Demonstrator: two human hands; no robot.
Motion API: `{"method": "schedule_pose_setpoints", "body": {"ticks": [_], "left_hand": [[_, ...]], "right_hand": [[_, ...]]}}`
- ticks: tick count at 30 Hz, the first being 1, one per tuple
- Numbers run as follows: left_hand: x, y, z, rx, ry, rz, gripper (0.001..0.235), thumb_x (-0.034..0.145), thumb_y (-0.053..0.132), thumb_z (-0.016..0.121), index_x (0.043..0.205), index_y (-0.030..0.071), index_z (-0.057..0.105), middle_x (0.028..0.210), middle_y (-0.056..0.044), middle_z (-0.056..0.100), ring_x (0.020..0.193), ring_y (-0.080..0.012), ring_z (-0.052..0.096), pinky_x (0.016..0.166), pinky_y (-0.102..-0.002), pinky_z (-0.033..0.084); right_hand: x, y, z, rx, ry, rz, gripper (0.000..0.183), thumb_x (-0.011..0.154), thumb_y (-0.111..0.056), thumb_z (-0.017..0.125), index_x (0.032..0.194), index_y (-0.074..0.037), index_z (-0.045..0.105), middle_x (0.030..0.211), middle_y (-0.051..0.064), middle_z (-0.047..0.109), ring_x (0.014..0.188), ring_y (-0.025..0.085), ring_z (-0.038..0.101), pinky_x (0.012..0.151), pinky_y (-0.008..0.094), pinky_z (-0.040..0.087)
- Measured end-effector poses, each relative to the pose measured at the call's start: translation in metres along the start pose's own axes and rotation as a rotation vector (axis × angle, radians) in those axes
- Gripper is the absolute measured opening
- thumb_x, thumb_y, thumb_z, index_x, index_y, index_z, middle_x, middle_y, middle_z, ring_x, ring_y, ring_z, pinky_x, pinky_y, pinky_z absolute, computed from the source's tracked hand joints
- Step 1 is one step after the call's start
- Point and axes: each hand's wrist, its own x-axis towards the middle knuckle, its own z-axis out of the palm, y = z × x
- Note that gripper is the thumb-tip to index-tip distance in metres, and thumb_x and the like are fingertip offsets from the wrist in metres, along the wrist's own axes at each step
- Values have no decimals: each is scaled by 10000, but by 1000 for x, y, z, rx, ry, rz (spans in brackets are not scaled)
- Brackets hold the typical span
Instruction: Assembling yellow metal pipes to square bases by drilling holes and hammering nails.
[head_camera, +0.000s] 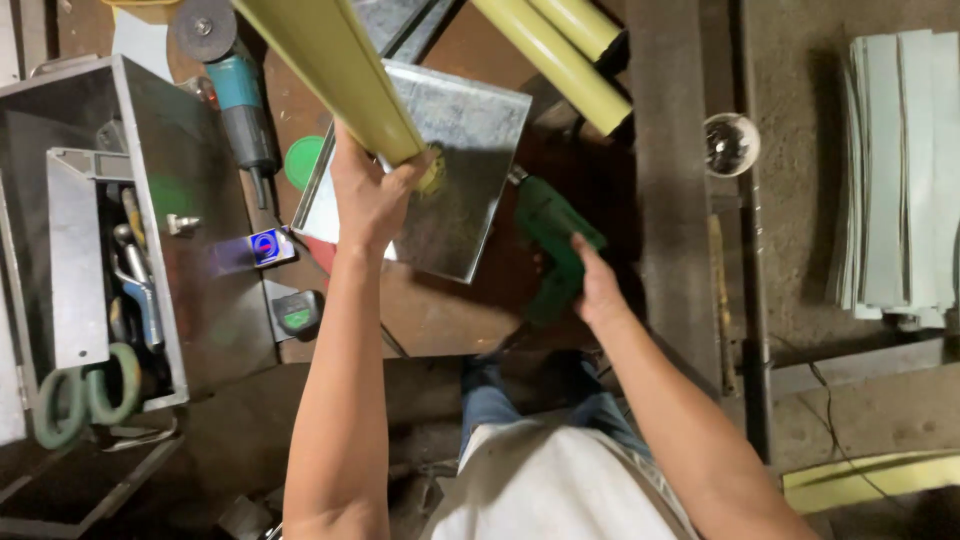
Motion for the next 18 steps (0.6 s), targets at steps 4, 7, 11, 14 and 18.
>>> {"method": "schedule_pose_setpoints", "body": {"ticks": [4,7,11,14,18], "left_hand": [[-22,4,43,4,36,53,533,854,-10,839,1282,41,525,1118,-38,607,1023,-145,599,921,-302,533],[-30,18,87,71,93,37,472,849,7,847,1213,38,549,1082,-43,627,991,-145,609,890,-299,533],[-56,20,123,96,108,-41,425,849,25,841,1170,34,562,1038,-44,667,946,-144,637,859,-299,542],[-69,23,150,-24,72,-12,410,881,10,833,1185,23,557,1050,-42,663,955,-147,637,860,-305,545],[-93,25,174,-103,97,-42,388,890,-11,817,1186,18,567,1059,-49,680,950,-148,655,844,-300,557]], "right_hand": [[20,-2,-23,-1094,460,-28,844,980,-652,640,1113,178,716,1009,314,749,957,350,738,874,496,557],[3,-8,-22,-1270,334,-168,831,901,-605,764,1251,115,542,1135,326,648,1055,429,635,867,486,544],[-82,-65,-24,-1379,64,-734,731,858,-450,780,1323,83,596,1206,308,673,1069,411,663,883,443,556],[-99,-148,-52,-1180,119,-672,425,902,-407,704,1118,-49,784,1119,162,788,1018,243,776,898,345,609],[3,-232,-150,-1423,327,-946,179,933,-269,761,1029,-123,799,1019,111,716,1003,281,646,901,412,520]]}}
